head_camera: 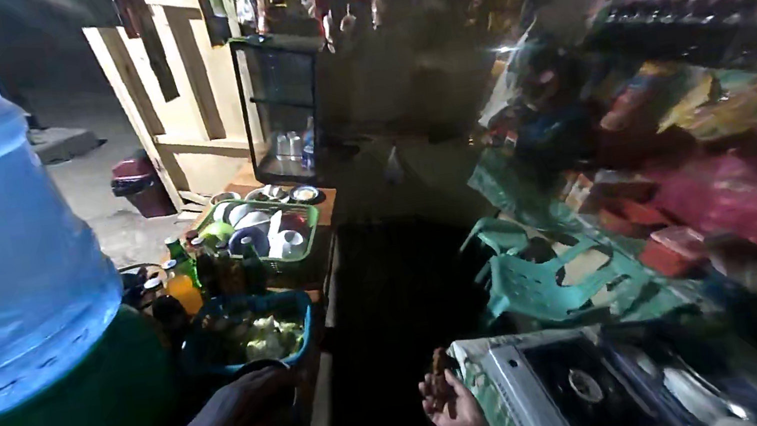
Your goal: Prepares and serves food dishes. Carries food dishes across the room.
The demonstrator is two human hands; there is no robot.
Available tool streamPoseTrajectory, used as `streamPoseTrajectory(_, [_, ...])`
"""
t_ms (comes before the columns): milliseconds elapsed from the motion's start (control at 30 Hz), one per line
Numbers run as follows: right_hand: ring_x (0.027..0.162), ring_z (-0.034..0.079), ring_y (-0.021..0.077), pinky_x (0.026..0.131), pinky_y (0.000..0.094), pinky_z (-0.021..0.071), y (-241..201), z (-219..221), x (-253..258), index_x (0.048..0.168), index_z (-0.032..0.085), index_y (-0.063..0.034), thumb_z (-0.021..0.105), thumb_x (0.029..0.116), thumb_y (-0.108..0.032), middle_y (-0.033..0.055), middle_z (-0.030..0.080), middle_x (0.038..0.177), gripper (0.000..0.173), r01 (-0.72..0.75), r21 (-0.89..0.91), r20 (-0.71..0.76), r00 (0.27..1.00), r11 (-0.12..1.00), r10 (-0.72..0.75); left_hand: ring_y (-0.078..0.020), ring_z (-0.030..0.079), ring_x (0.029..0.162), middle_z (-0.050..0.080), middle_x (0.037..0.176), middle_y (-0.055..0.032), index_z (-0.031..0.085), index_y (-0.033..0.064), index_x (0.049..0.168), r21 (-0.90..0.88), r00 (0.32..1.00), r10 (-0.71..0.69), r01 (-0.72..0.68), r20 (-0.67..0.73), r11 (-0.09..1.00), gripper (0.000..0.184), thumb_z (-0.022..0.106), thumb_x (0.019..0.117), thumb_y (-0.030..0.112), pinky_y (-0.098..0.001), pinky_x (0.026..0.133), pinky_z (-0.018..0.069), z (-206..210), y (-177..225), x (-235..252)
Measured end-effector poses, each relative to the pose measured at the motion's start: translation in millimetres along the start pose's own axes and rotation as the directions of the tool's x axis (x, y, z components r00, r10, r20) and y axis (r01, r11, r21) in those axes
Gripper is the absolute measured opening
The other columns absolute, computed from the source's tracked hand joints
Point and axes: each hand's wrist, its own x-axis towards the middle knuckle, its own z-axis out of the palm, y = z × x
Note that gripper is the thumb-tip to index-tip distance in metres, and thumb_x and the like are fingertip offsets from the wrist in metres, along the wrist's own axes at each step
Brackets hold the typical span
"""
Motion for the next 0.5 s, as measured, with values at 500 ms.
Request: streamPoseTrajectory(500, [0.071,0.062,0.0173,0.057,0.0294,0.0495,-84.0,147.8,267.0,0.117,0.058,-0.0029,0.041,0.1100,-0.024,0.0099,0.065,0.092,0.028,-0.186,-0.489,0.163,0.940,0.852,0.299,-0.0412,0.063,0.118,0.066,0.128,-0.0217,0.067,0.0030,0.128,0.117,0.931,-0.351,0.361,-0.096,0.925,0.030,0.062,0.1013,0.017,-0.0628,0.103,0.0449,-89.1,-34.1,124.3])
